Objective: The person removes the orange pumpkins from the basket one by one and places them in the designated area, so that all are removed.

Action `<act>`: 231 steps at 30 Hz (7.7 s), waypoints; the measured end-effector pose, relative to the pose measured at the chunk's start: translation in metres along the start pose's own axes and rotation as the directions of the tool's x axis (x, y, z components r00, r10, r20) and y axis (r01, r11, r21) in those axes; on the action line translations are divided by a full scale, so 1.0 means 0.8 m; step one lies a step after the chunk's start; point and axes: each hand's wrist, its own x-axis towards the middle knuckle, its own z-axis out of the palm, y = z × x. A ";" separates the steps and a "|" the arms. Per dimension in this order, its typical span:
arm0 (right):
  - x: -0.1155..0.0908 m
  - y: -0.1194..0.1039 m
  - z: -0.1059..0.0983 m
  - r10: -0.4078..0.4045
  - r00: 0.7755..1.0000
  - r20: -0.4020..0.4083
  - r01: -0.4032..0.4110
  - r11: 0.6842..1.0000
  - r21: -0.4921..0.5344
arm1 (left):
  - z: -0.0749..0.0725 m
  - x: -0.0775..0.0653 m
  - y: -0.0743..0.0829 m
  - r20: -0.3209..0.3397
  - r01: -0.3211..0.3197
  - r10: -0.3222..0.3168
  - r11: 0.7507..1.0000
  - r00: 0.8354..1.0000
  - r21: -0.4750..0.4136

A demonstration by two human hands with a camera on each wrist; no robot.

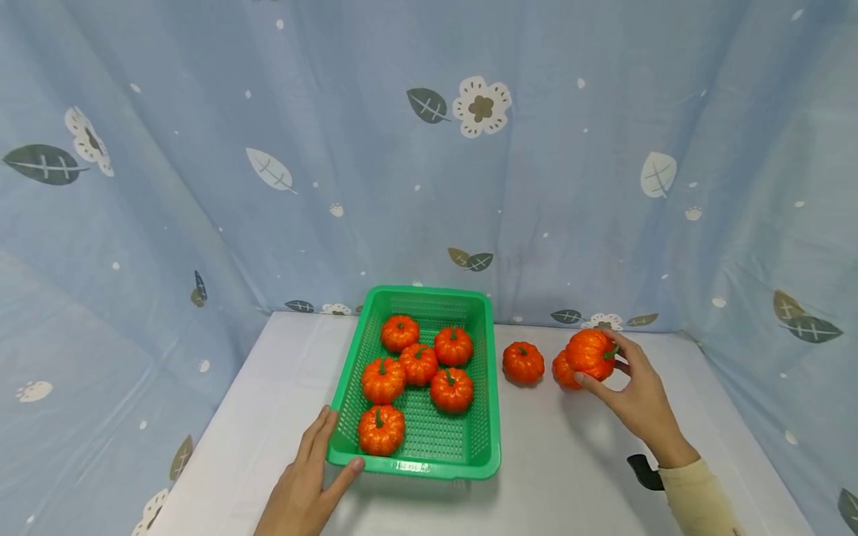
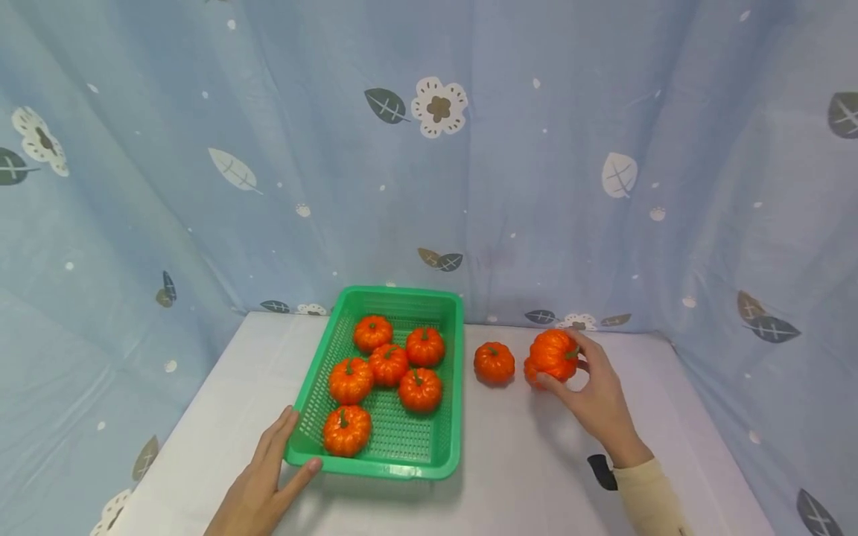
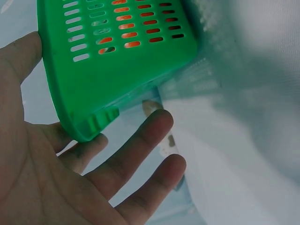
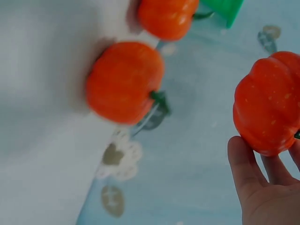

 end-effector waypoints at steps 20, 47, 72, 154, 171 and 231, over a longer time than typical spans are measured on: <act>-0.015 0.092 -0.016 0.258 0.965 -0.051 -0.263 0.953 -0.148 | 0.003 0.000 -0.002 -0.031 -0.025 0.026 1.000 0.999 0.004; -0.007 0.131 0.011 0.502 0.861 0.081 -0.472 0.848 -0.239 | 0.001 -0.001 -0.001 -0.037 -0.020 0.020 1.000 0.999 0.003; -0.002 0.134 0.014 0.456 0.883 0.109 -0.418 0.872 -0.255 | 0.002 0.000 0.000 -0.013 0.002 -0.002 1.000 1.000 -0.005; 0.066 -0.132 0.197 -0.279 0.721 0.634 0.401 0.915 -0.054 | 0.004 0.004 -0.001 0.005 0.023 -0.023 1.000 1.000 -0.013; 0.051 -0.130 0.215 -0.335 0.699 0.632 0.614 0.734 -0.291 | 0.005 -0.001 -0.001 -0.020 -0.002 0.001 1.000 1.000 -0.029; 0.023 -0.107 0.180 -0.531 0.828 -0.181 0.558 0.810 0.177 | 0.010 -0.001 -0.002 -0.032 -0.001 0.000 0.999 0.999 -0.032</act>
